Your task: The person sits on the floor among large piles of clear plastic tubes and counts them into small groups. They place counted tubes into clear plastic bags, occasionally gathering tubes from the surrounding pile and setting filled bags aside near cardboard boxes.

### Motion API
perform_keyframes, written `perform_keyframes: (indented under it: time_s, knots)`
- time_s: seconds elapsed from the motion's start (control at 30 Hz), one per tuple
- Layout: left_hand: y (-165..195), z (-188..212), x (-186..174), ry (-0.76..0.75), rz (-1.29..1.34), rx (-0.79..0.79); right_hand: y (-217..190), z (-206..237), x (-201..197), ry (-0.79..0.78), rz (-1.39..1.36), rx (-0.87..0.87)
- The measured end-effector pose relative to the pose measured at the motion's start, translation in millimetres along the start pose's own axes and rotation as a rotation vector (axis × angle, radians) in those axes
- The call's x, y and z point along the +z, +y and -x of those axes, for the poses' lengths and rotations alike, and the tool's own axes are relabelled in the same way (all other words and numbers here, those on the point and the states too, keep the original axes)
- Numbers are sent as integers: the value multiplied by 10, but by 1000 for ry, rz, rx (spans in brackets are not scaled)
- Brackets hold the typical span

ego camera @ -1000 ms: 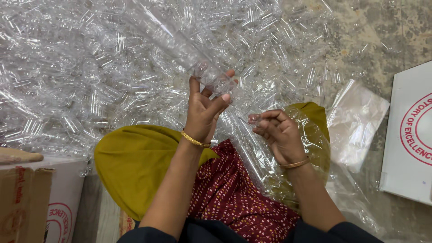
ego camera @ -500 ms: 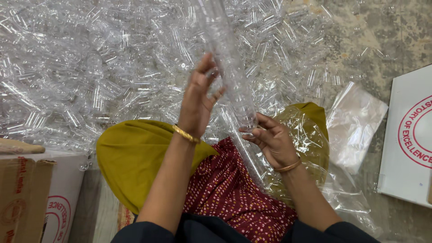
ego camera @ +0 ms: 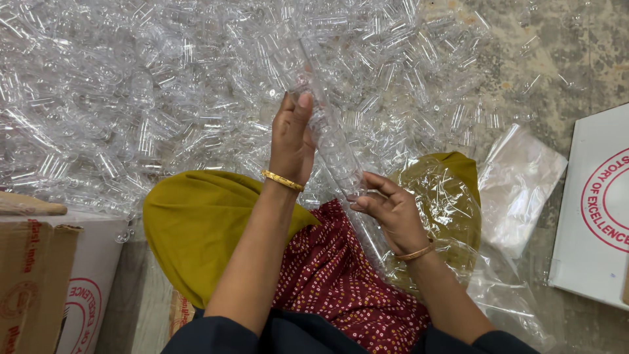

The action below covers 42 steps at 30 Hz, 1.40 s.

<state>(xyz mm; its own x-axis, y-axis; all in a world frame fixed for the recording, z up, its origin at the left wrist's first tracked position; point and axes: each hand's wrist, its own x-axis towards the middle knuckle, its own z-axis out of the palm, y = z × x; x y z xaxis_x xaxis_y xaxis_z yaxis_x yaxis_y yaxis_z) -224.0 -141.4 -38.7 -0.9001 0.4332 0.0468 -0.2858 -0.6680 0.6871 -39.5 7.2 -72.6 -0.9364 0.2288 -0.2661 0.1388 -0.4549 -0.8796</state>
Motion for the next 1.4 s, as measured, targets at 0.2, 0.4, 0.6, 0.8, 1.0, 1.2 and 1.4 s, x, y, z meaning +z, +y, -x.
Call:
perform_keyframes:
  time_s: [0.2, 0.4, 0.6, 0.8, 1.0, 1.2, 1.4]
  knots:
    - [173, 86, 7, -131, -372, -116, -48, 27, -52, -39, -52, 66]
    - [367, 163, 39, -176, -444, -114, -256, 7, 70, -108, 72, -2]
    - [311, 164, 108, -80, -475, -235, -609, -16, 299, -185, 289, 19]
    - [371, 104, 66, -53, -486, -174, -634, 32, 346, -214, 292, 28]
    - [386, 73, -129, -122, -800, -158, -870, 69, 191, -48, 420, 29]
    - [-14, 324, -279, -399, -1059, -305, -1443, -468, 235, 110, 96, -453]
    - [-208, 505, -391, -524, -1135, -139, -1414, -750, 482, 20, 443, -596]
